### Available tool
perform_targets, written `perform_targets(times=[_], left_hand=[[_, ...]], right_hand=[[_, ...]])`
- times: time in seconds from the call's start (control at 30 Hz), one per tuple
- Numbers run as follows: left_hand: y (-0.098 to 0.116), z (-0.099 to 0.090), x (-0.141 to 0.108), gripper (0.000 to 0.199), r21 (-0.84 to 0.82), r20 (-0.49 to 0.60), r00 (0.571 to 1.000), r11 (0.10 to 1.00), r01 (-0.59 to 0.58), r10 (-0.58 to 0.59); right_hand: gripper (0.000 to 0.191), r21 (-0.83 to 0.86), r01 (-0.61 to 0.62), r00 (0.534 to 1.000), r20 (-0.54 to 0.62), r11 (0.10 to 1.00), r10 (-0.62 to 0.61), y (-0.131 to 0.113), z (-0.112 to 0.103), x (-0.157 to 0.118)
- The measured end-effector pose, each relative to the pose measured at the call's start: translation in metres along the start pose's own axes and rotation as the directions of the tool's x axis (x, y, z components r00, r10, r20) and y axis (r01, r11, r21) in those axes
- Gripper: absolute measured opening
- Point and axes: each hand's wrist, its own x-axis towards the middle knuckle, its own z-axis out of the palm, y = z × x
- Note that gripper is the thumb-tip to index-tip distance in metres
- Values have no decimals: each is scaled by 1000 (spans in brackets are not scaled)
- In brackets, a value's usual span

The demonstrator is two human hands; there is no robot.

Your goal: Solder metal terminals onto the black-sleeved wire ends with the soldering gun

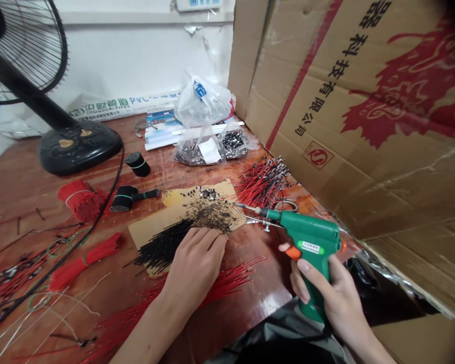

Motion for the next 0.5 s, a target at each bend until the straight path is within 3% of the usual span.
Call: perform_targets(times=[0.2, 0.5], left_hand=[[-2, 2, -3, 11, 43, -109, 994, 999, -18, 23], [3, 4, -4, 11, 150, -139, 990, 988, 22, -1]], right_hand=[[27, 8, -9, 1000, 1, 1000, 9, -1, 1, 0], [26, -102, -22, 999, 27, 995, 25, -1, -7, -3]])
